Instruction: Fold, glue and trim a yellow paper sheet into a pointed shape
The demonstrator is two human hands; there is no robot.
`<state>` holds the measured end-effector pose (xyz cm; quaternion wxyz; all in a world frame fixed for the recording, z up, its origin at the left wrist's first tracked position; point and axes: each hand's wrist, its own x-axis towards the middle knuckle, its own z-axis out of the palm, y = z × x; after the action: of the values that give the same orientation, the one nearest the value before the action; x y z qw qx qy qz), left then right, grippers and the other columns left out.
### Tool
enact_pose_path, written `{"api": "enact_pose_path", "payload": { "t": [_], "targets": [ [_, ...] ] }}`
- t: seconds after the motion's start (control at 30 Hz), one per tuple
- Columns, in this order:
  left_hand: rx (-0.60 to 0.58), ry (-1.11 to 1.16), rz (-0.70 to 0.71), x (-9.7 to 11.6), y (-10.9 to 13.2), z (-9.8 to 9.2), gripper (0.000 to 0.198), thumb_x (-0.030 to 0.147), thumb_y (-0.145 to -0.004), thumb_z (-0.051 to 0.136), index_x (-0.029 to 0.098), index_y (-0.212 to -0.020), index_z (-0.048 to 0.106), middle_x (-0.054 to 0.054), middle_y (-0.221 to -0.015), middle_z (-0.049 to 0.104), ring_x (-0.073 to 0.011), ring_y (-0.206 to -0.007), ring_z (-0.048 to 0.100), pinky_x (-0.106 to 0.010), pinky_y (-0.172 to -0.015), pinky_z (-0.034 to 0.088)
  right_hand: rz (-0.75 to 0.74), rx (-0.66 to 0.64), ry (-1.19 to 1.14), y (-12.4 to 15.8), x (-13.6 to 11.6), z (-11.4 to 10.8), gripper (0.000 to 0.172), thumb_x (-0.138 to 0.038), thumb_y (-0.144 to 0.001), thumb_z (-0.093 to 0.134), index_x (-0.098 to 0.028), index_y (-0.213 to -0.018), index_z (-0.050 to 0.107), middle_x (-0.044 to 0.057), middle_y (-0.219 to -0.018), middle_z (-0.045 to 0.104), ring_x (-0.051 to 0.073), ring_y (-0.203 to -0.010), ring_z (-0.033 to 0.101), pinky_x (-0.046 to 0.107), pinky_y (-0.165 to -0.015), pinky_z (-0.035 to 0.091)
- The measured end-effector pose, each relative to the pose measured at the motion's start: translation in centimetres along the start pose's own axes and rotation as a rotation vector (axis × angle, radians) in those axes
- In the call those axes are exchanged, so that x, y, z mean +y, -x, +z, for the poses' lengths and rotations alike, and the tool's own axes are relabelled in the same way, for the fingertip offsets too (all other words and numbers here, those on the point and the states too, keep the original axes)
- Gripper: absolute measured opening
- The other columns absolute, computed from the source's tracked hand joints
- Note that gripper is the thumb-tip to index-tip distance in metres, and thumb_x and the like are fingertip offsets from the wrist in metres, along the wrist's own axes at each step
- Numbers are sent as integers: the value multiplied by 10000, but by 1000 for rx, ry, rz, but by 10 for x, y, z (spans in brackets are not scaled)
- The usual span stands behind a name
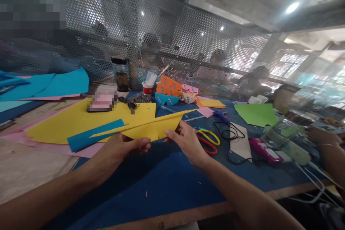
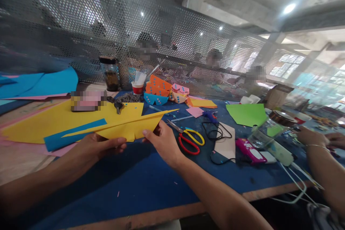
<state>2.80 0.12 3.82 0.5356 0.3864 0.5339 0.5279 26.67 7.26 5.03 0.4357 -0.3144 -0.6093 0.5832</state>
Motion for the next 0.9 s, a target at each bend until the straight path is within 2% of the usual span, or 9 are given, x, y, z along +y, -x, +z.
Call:
{"api": "enact_pose_path", "payload": {
  "t": [0.13,0.27,0.4,0.53,0.63,0.7,0.77,0.83,0.9],
  "targets": [
    [-13,3,6,0,0,0,553,624,-540,1229,233,-811,948,-74,-839,910,-221,-770,811,-290,-730,701,3,22,6,0,2,0,553,-541,-859,1057,-247,-1203,737,68,-1171,920,225,-861,854,412,-871,764],
    [2,37,40,-3,-4,-5,534,623,-584,1224,224,-819,958,-97,-902,932,-230,-828,838,-284,-795,728,-28,101,-9,2,2,0,590,-556,-891,1033,-284,-1198,609,10,-1001,879,242,-837,899,405,-873,747],
    [-4,40,70,-6,-7,-11,515,660,-687,1185,216,-809,955,-131,-978,946,-252,-906,861,-299,-869,747,-151,91,73,6,7,2,430,-475,-1002,937,-299,-1136,569,9,-1074,871,225,-919,915,383,-924,724],
    [-35,36,72,-5,-4,-9,534,685,-686,1176,211,-795,955,-139,-976,941,-251,-892,852,-309,-878,752,-378,46,433,11,13,1,200,-261,-1064,839,-284,-1212,708,11,-1095,850,202,-932,854,339,-886,683],
    [-72,18,45,-1,2,-5,520,672,-668,1177,215,-775,955,-133,-932,931,-256,-866,844,-328,-873,756,-635,68,868,17,13,-2,191,-159,-1124,800,-281,-1271,796,24,-1061,797,221,-955,798,345,-876,630],
    [-77,9,22,2,5,-1,513,664,-643,1182,219,-757,952,-125,-894,921,-257,-832,833,-334,-848,753,-791,105,1112,20,11,-4,156,-164,-1162,800,-275,-1269,825,41,-1045,775,251,-992,771,375,-890,590],
    [-80,5,-10,3,9,1,528,677,-628,1184,218,-756,955,-118,-887,921,-254,-822,830,-333,-842,748,-889,121,1254,22,7,-6,86,-211,-1195,800,-267,-1251,834,47,-1020,762,265,-988,742,400,-882,548],
    [-92,-4,-48,3,10,3,556,695,-622,1186,208,-768,962,-120,-909,932,-252,-825,837,-328,-844,749,-926,96,1323,23,5,-8,48,-252,-1225,783,-257,-1223,831,45,-1010,761,261,-971,717,412,-880,515],
    [-102,-3,-81,-1,12,1,590,706,-612,1195,194,-804,973,-136,-929,941,-244,-814,841,-313,-823,745,-932,38,1352,23,3,-11,84,-266,-1248,762,-239,-1193,820,45,-1017,771,253,-978,708,413,-891,492]
  ]
}}
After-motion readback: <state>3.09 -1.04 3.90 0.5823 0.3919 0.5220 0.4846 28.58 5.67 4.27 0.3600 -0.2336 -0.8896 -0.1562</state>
